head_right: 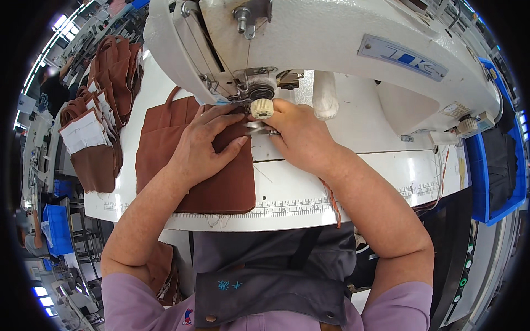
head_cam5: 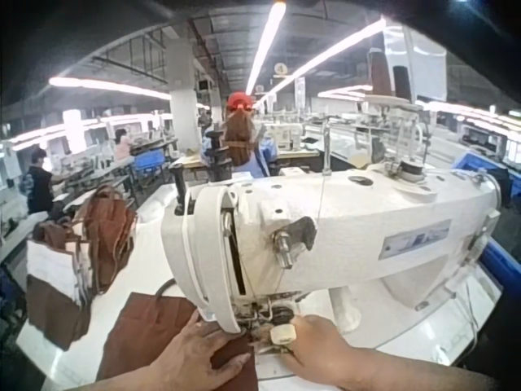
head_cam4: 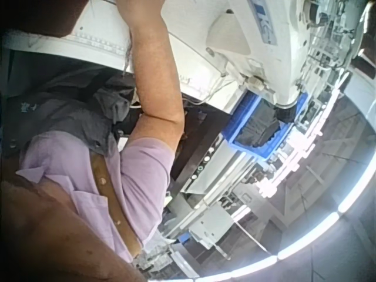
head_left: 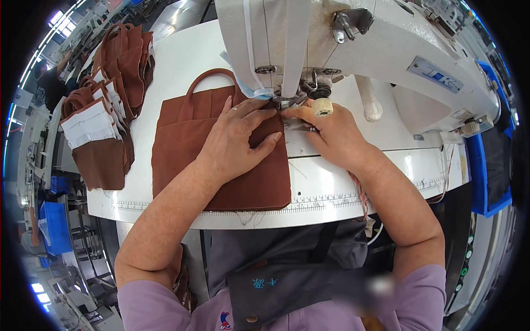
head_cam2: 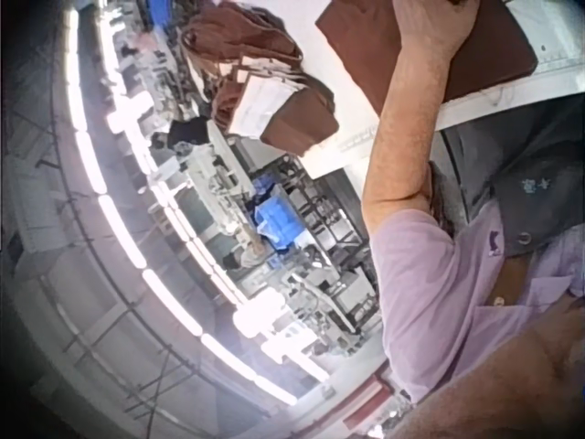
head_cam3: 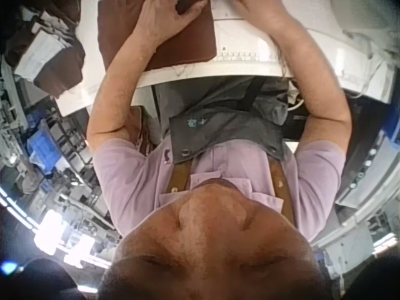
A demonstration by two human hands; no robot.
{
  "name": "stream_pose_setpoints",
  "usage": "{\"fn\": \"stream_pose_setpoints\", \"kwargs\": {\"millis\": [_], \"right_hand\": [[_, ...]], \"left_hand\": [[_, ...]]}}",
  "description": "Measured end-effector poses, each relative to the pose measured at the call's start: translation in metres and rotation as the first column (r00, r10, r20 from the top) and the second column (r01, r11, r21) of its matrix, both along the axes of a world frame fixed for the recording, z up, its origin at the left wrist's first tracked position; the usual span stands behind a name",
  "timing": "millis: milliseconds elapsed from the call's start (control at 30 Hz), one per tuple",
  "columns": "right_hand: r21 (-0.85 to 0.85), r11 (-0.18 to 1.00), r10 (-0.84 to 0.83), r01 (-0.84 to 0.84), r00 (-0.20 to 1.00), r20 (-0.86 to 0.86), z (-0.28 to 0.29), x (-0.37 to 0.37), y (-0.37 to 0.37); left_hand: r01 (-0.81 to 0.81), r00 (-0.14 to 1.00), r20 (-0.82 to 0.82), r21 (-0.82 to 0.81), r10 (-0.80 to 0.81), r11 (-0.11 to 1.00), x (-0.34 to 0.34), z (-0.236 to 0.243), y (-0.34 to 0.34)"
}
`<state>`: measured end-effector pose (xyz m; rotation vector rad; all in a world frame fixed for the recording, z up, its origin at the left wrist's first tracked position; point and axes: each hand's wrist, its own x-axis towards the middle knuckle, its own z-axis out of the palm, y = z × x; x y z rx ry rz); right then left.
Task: The person sews the edges of brown fabric bags using an industrial sewing machine and trims excess thread with scissors. They handle multiple bags, flipping them to check the interior and exterior, and place finished items aside.
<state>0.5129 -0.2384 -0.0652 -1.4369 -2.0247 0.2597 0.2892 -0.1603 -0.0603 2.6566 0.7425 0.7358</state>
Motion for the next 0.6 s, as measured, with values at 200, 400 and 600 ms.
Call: {"fn": "stream_pose_setpoints", "kwargs": {"millis": [200, 400, 600], "right_hand": [[0.025, 0.998, -0.058, 0.054, 0.981, 0.188, -0.0037, -0.0034, -0.0041], [0.024, 0.996, -0.091, 0.088, 0.964, 0.251, -0.0024, -0.0066, -0.0062], [0.022, 0.994, -0.108, 0.107, 0.941, 0.32, 0.0029, -0.0097, -0.0072]], "left_hand": [[-0.002, 1.0, 0.001, -0.013, 0.002, 1.0, 0.0008, -0.001, 0.0035], [-0.007, 1.0, -0.003, -0.038, 0.007, 0.999, 0.0032, 0.0007, 0.004], [-0.005, 1.0, 0.007, 0.004, 0.005, 1.0, 0.0026, -0.0012, 0.004]]}}
